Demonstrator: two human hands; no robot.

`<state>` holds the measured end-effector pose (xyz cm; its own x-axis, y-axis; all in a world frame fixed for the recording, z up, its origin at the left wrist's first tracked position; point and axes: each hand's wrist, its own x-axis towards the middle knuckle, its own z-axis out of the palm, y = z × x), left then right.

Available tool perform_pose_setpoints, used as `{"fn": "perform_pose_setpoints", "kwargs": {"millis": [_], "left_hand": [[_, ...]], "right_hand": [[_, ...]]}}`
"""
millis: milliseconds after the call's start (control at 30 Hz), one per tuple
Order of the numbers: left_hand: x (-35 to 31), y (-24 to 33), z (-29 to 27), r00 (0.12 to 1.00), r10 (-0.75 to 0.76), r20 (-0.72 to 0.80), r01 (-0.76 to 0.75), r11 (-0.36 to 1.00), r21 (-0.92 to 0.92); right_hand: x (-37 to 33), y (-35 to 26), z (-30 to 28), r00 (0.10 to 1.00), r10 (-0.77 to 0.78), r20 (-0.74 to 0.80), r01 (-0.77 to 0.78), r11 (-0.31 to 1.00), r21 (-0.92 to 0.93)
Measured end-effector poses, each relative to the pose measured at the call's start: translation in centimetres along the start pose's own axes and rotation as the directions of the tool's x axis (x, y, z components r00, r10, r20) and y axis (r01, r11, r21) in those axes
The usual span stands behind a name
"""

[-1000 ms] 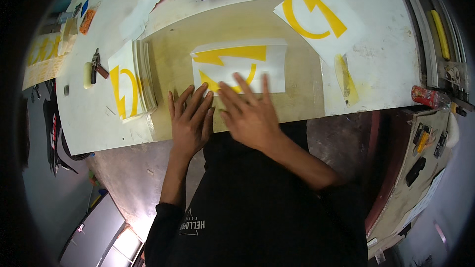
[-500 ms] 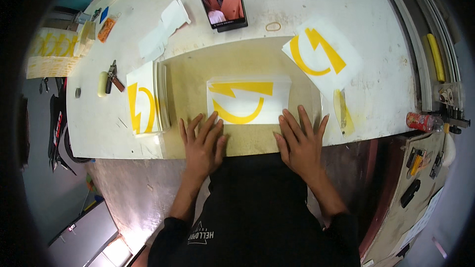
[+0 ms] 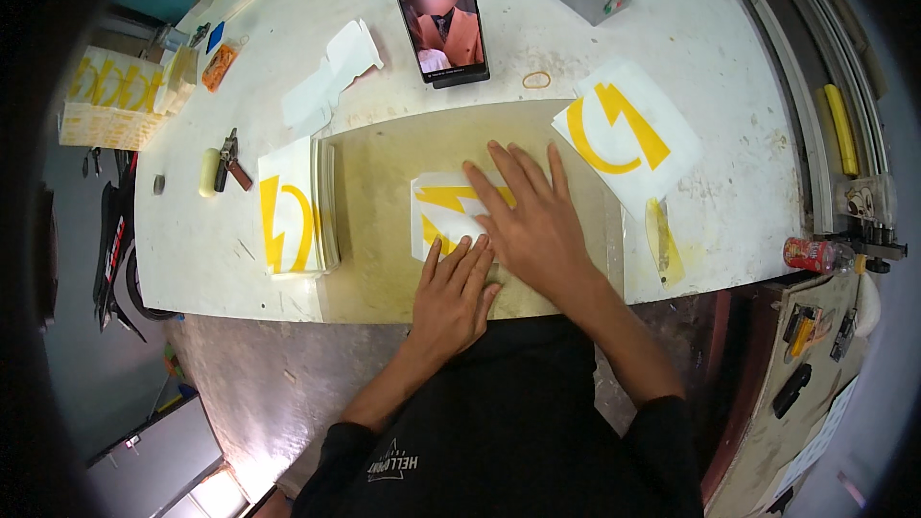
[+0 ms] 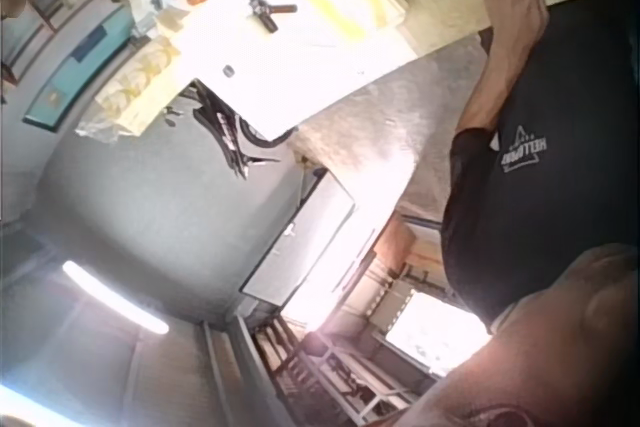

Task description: The person uses a utility knife to cut around a yellow logo printed on white sheets. They repeatedly flip each sheet, trim the edges, and stack the finished pieces on the table.

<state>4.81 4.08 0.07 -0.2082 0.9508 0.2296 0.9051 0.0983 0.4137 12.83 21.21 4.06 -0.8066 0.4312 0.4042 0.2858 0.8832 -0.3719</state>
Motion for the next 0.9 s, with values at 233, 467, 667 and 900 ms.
{"fn": "perform_pose_setpoints", "kwargs": {"millis": [233, 467, 667, 900], "left_hand": [[0.8, -1.7, 1.8, 0.994, -0.055, -0.096, 0.051, 0.998, -0.042], [4.0, -2.6, -1.4, 0.991, -0.08, 0.106, 0.078, 0.997, 0.025], [4.1, -4.3, -1.1, 0.964, -0.123, 0.237, 0.101, 0.989, 0.105], [4.5, -5.3, -1.5, 0.967, -0.088, 0.239, 0.071, 0.994, 0.082]], "right_hand": [[1.0, 3.2, 1.6, 0.996, -0.062, 0.06, 0.058, 0.996, 0.062], [1.0, 4.7, 4.4, 0.999, 0.026, 0.036, -0.024, 0.999, -0.044], [-1.1, 0.9, 5.3, 0.994, -0.009, 0.105, 0.015, 0.999, -0.05], [-5.5, 3.5, 1.5, 0.935, 0.174, 0.31, -0.142, 0.982, -0.122]]}}
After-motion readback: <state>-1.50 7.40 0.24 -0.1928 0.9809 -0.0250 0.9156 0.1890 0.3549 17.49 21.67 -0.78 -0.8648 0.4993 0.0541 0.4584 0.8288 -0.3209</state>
